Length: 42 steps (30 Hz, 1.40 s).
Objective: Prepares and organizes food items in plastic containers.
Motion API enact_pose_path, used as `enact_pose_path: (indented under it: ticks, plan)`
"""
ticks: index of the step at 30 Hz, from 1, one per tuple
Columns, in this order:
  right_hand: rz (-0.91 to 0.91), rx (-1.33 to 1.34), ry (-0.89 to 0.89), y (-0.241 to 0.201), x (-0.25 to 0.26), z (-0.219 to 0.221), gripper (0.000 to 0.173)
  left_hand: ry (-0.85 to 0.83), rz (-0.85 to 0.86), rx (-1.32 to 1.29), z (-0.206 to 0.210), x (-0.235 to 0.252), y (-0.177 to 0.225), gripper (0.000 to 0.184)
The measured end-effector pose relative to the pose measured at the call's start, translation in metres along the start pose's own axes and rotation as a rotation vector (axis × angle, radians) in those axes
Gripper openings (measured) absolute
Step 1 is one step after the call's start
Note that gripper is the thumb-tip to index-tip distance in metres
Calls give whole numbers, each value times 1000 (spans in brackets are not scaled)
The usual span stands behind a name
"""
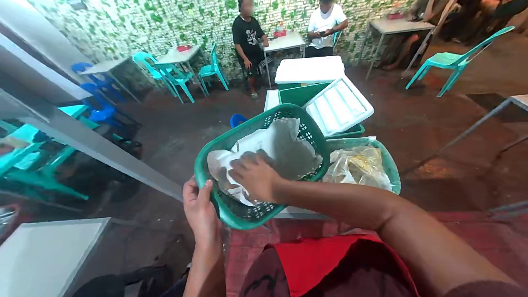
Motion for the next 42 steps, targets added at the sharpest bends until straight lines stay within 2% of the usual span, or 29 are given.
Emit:
enact_pose_path:
  ticks: [4, 6, 9, 11, 13, 16, 20, 22, 23, 25, 27, 29, 32, 35, 37, 39, 42]
  plan:
    - [-131, -35, 107, -7, 25, 26, 31, 45, 45, -17, -30, 10, -10, 12]
    - [-187, -40, 105, -6, 31, 31, 30, 79, 17, 23, -43, 14, -10, 10]
    - [-177, 21, 154, -5, 29, 18, 29, 111, 7, 104, -54, 20, -10, 20]
    - [-184, 72, 387, -5, 13, 3, 23, 108, -1, 155, -61, 28, -16, 23]
    - [-175, 123, 637, -5, -17, -24, 25, 113, -37, 214, -68, 35, -28, 21]
    - [-29, 123, 900, 4, -93, -70, 31, 111, -148, 337, -85, 45, -63, 24]
    - [445, -20, 1135, 50, -192, -76, 30, 100, -345, 580, -112, 49, -141, 33]
    - [672, -71, 1074, 77, -215, -56, 22, 59, -448, 676, -119, 44, -178, 40]
    - [778, 6, 966, 88, -219, -41, 23, 27, -470, 708, -120, 40, -196, 41]
    - [918, 249, 623, 107, -218, -3, 44, -36, -480, 709, -119, 31, -232, 42]
    - [1008, 332, 308, 120, -208, 38, 80, -84, -515, 705, -111, 22, -255, 43]
    - [1133, 357, 163, 125, -196, 65, 101, -105, -565, 705, -98, 16, -269, 44]
    - [1228, 420, 85, 129, -183, 80, 109, -120, -610, 719, -84, 21, -283, 45]
    - [1211, 362, 31, 133, -175, 90, 99, -203, -564, 825, -86, 42, -306, 48]
    - [1169, 282, 20, 134, -172, 94, 73, -267, -547, 873, -86, 57, -318, 49]
    - [1171, 236, 17, 136, -171, 97, 36, -316, -561, 915, -83, 67, -325, 53]
    - [1211, 218, 37, 150, -173, 101, 33, -317, -591, 936, -84, 72, -327, 59]
Point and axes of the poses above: each hand's wrist, its own x-axis towards the middle knuckle, its own z-axis out of the palm, y = z × x, the point moved 2 cm from there along x, towards the middle knuckle, and after that the axes turned 4 degrees about -z, right-handed, at the moved point
